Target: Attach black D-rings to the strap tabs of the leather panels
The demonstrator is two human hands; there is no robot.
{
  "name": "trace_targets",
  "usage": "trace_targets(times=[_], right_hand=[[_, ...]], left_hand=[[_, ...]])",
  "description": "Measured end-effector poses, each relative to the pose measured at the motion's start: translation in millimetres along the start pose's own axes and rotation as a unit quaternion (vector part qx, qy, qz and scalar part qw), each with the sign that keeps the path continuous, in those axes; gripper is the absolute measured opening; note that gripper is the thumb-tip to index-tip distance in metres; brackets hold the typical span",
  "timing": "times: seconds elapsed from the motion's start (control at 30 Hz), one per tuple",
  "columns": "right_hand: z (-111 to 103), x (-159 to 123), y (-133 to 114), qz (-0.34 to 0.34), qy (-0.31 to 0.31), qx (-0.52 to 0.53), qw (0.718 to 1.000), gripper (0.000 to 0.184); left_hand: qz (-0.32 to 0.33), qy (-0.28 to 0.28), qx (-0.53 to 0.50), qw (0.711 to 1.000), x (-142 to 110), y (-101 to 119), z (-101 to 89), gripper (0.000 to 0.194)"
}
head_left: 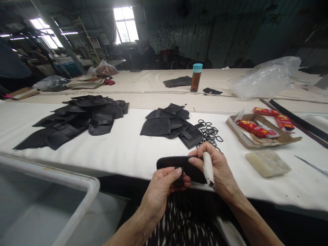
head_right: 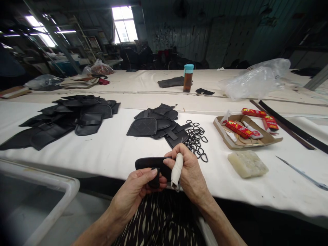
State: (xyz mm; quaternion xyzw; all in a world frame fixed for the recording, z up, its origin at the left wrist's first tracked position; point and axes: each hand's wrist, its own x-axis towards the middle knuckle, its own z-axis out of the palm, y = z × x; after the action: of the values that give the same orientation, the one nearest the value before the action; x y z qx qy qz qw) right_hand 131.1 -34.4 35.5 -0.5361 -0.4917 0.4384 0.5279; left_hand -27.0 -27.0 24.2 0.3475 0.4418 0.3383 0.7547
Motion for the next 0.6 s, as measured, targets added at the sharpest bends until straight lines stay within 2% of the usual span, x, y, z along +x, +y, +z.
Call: trace_targets(times=[0.2,0.4,0.5,0.6], right_hand=[[2,-2,-2,-0.002,0.003,-0.003,1.000,0.020],[0,-4,2,-0.014,0.011,-0.015,1.000,0.021],[-9,-8,2,-0.020,0.031,-0.031,0.999,0.024],[-26,-19,-1,-0.027,0.083,-0.063,0.994,0.027]], left_hand=[[0.000,0.013,-0.037,0.999,1,-6,0.9,0.028],[0.004,0.017,-0.030,0.999,5,-10,1.0,0.026],[0.011,0.029,-0.026,0.999,4,-8,2.4,0.025],[0.012,0.039,-0.019,0.999,4,-6,4.5,0.026]])
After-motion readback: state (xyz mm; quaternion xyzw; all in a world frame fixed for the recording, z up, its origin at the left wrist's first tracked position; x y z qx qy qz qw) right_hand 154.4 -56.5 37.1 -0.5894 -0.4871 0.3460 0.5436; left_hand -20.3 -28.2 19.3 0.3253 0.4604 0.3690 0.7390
